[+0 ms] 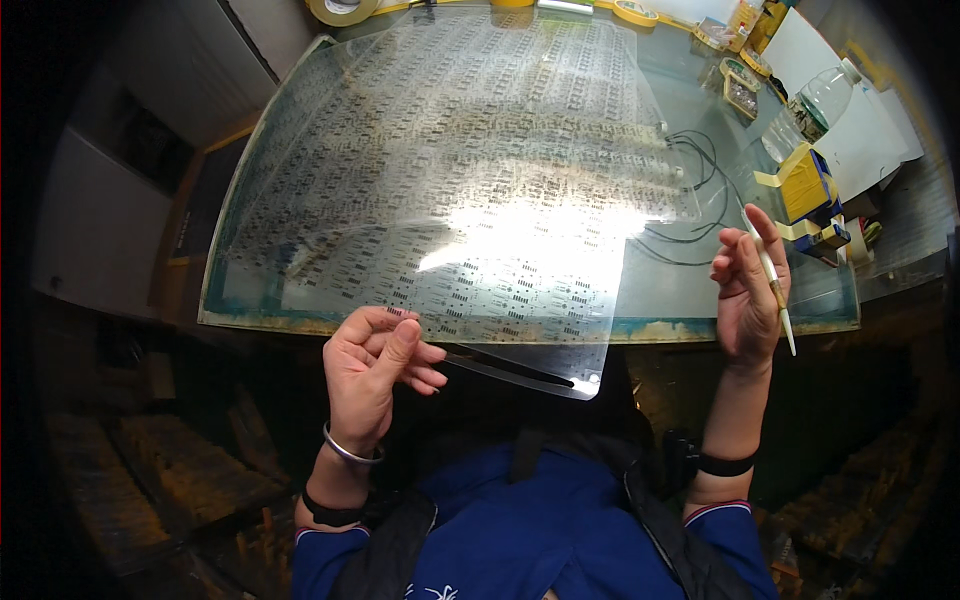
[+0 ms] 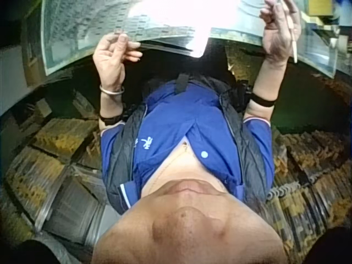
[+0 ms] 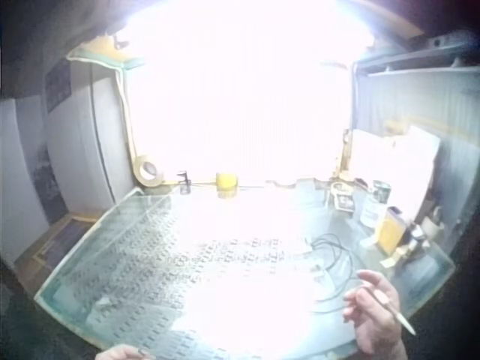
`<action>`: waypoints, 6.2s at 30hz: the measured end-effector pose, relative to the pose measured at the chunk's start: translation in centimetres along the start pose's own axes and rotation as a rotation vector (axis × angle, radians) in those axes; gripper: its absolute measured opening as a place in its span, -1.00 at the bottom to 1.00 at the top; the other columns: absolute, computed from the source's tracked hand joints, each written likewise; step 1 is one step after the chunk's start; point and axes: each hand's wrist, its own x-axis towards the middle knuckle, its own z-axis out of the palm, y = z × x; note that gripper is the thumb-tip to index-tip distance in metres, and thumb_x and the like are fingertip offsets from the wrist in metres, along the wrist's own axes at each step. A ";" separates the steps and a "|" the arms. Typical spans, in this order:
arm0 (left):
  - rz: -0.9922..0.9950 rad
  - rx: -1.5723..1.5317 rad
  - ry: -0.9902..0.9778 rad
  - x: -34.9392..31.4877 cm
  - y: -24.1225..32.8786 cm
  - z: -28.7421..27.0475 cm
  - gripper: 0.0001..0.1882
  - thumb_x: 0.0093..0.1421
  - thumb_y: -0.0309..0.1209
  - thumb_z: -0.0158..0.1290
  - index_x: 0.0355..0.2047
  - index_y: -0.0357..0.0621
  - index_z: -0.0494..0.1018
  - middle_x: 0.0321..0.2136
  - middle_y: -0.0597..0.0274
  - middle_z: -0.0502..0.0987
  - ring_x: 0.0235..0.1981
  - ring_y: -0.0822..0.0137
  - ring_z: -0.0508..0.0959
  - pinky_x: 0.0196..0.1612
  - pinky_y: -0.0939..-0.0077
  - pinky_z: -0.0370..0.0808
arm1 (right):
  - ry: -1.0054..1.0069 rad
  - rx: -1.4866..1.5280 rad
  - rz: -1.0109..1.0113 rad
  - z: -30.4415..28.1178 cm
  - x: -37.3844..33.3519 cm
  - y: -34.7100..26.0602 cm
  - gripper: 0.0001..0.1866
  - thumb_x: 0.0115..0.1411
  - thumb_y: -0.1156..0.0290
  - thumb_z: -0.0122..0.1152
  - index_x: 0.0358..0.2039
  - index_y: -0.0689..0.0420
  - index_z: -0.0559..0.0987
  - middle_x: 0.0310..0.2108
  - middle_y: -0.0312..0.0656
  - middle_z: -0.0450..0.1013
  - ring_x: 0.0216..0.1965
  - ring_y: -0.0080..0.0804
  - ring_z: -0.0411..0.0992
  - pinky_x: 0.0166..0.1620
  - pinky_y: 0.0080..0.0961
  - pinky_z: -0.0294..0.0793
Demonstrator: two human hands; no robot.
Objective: Inspecting and marking a large transparent sheet with detailed micro-patterns on a lit workbench.
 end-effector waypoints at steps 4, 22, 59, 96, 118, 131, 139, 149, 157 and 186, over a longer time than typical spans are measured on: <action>-0.008 0.064 -0.054 -0.1 -0.1 0.0 -0.75 0.27 -0.30 0.03 -0.32 -0.31 0.41 -0.62 0.01 0.56 -0.68 0.31 0.58 -0.67 0.61 0.52 | 0.007 0.006 -0.002 -0.1 0.0 0.0 -0.60 0.26 0.46 0.08 0.10 0.23 0.34 -0.26 -0.10 0.54 -0.39 -0.56 0.53 -0.31 -0.68 0.54; -0.126 0.323 -0.249 -1.7 1.2 0.6 -0.69 0.22 -0.37 0.09 -0.59 -0.37 0.50 -0.73 0.14 0.51 -0.71 0.41 0.54 -0.66 0.67 0.44 | 0.000 0.006 -0.002 -0.2 0.0 0.0 -0.61 0.25 0.46 0.10 0.09 0.23 0.35 -0.26 -0.10 0.54 -0.39 -0.56 0.52 -0.28 -0.67 0.52; 0.563 1.612 0.031 5.4 1.8 -4.9 -0.43 0.25 -0.01 -0.08 0.23 0.12 0.24 0.27 0.05 0.15 0.31 0.13 0.12 0.33 0.14 -0.07 | -0.062 -0.118 -0.004 0.1 0.0 0.3 -0.62 0.20 0.38 0.18 -0.01 0.28 0.40 -0.27 0.01 0.52 -0.39 -0.42 0.53 -0.29 -0.53 0.58; 0.535 1.632 0.098 5.3 1.8 -3.9 -0.43 0.27 0.00 -0.12 0.23 0.09 0.24 0.29 0.10 0.14 0.31 0.13 0.11 0.33 0.12 -0.09 | -0.054 -0.270 0.024 1.0 -0.2 0.0 -0.67 0.20 0.48 0.15 -0.04 0.32 0.43 -0.32 0.01 0.54 -0.43 -0.46 0.53 -0.32 -0.54 0.60; 1.027 1.046 -0.073 1.6 2.3 3.6 -0.85 0.15 -0.55 0.08 -0.25 -0.28 0.53 -0.32 0.07 0.58 -0.35 0.22 0.60 -0.28 0.43 0.54 | -0.037 -0.523 0.000 1.9 -0.7 0.2 -0.71 0.18 0.54 0.17 -0.07 0.27 0.46 -0.26 -0.09 0.54 -0.19 -0.47 0.49 -0.06 -0.52 0.46; 1.402 0.962 -0.005 2.6 3.6 4.2 -0.83 0.14 -0.64 0.03 -0.25 -0.33 0.54 -0.27 -0.10 0.58 -0.22 0.05 0.61 -0.16 0.25 0.60 | -0.063 -0.526 -0.032 1.9 -0.7 0.1 -0.74 0.22 0.48 0.15 -0.09 0.25 0.48 -0.33 -0.09 0.57 -0.27 -0.50 0.51 -0.17 -0.59 0.48; 0.783 1.270 -0.397 4.3 2.2 6.2 -0.48 0.10 -0.15 0.13 0.01 -0.18 0.45 0.11 -0.01 0.37 0.18 -0.01 0.32 0.23 0.05 0.20 | -0.183 -0.385 0.042 2.4 -0.6 -0.3 -0.25 0.30 -0.17 -0.22 0.13 0.32 0.26 -0.30 -0.05 0.53 -0.28 -0.43 0.50 -0.23 -0.55 0.49; 0.756 1.269 -0.375 5.1 1.7 5.7 -0.54 0.10 -0.22 0.15 0.00 -0.10 0.47 0.10 0.03 0.39 0.17 0.03 0.34 0.22 0.04 0.21 | -0.391 -0.446 0.368 5.2 -0.2 -0.3 -0.77 0.21 0.46 0.16 -0.16 0.32 0.54 -0.43 -0.25 0.50 -0.41 -0.65 0.43 -0.35 -0.69 0.41; 0.757 1.206 -0.304 5.4 1.4 5.8 -0.69 0.11 -0.38 0.14 -0.11 -0.10 0.54 0.05 0.05 0.45 0.14 0.06 0.39 0.20 0.05 0.24 | -0.301 -0.465 0.411 5.8 0.1 0.2 -0.85 0.15 0.44 0.25 -0.46 0.27 0.54 -0.56 -0.23 0.51 -0.57 -0.66 0.45 -0.55 -0.74 0.43; 0.766 1.159 -0.278 5.4 1.1 5.8 -0.74 0.12 -0.35 0.14 -0.16 -0.07 0.56 0.03 0.08 0.47 0.12 0.10 0.41 0.19 0.08 0.26 | -0.376 -0.559 0.285 5.7 -0.2 0.7 -0.87 0.15 0.48 0.24 -0.45 0.29 0.55 -0.56 -0.27 0.51 -0.50 -0.69 0.43 -0.45 -0.75 0.38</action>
